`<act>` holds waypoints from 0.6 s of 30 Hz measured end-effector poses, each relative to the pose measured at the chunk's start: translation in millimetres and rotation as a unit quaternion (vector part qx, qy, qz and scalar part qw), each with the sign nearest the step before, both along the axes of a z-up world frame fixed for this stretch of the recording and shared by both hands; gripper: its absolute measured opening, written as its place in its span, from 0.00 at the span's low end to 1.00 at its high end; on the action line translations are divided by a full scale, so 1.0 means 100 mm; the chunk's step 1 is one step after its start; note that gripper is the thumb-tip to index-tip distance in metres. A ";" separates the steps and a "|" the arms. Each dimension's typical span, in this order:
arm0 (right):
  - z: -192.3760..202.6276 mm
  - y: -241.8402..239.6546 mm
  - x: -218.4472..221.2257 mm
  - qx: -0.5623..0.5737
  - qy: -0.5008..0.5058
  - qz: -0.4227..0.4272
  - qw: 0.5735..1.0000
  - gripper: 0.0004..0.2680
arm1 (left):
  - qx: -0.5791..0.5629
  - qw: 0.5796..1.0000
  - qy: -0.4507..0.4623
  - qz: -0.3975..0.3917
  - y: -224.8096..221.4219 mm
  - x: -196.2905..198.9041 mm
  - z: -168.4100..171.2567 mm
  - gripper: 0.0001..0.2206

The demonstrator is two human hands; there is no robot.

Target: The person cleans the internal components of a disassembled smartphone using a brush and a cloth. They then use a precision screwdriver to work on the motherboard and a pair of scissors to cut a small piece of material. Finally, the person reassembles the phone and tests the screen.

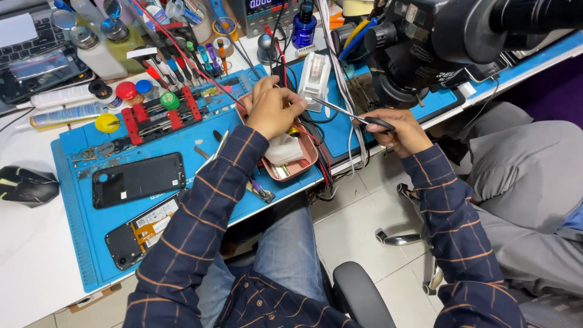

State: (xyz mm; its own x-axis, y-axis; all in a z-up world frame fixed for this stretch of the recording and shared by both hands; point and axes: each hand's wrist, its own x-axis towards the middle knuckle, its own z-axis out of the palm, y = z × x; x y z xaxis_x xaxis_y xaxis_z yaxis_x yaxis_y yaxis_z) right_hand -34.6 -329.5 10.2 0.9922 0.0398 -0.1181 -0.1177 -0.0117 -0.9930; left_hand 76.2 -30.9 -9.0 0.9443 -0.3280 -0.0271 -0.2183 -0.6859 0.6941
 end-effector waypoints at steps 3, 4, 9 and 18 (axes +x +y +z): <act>-0.05 -0.01 0.01 0.000 -0.001 0.002 1.000 0.11 | -0.006 0.999 0.034 0.025 -0.09 -0.07 -0.02 0.11; -0.05 -0.01 0.02 0.005 0.001 0.000 1.000 0.12 | -0.023 0.998 0.042 0.034 -0.10 -0.11 0.03 0.10; -0.02 0.02 0.05 0.008 0.013 0.010 1.000 0.13 | -0.049 0.996 0.052 0.051 -0.14 -0.14 0.02 0.10; -0.11 -0.02 0.15 0.023 0.028 0.014 0.999 0.15 | -0.054 0.996 0.031 0.066 -0.16 -0.02 -0.16 0.08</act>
State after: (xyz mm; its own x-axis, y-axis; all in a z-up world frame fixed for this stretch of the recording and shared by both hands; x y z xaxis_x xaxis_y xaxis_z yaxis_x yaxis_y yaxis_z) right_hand -19.1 -331.8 -0.5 0.9827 0.0736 -0.1698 -0.1724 0.0306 -0.9846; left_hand 73.8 -47.3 -24.7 0.9769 -0.2055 -0.0581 -0.0857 -0.6264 0.7747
